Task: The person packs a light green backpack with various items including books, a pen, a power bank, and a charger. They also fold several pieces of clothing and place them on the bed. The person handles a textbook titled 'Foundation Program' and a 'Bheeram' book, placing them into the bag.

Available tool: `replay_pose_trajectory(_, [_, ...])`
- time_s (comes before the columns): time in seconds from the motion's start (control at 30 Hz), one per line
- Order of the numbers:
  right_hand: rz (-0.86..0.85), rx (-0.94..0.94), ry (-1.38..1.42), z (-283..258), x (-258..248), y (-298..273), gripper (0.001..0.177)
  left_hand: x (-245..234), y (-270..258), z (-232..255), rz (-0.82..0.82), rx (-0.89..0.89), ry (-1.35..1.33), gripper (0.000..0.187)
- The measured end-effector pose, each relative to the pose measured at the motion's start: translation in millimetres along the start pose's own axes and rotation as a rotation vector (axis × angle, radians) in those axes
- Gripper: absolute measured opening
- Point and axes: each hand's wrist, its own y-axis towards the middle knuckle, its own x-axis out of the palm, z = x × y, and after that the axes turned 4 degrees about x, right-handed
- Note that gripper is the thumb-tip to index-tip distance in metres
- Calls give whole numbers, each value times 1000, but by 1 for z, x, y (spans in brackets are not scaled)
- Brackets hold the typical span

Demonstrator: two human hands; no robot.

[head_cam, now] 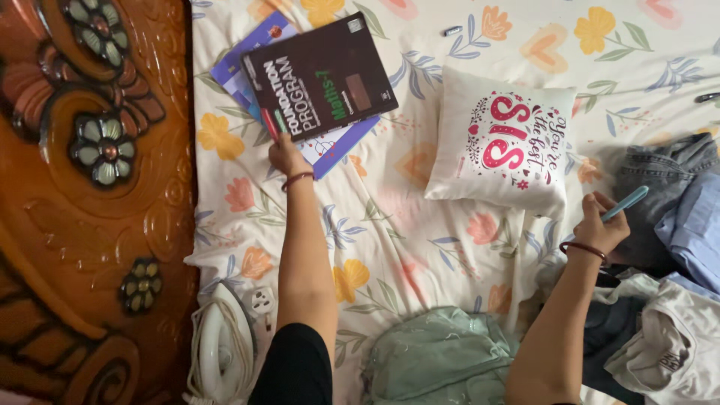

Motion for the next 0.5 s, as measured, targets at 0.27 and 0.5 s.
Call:
replay_pose_trajectory(0.27, [-150, -2, 52, -55, 50, -28, 22, -20, -8, 18, -255, -350, -531, 26])
replay_pose_trajectory(0.5, [-471, -372, -89, -119, 89, -54, 17, -79, -146, -10, -306, -152, -422, 39])
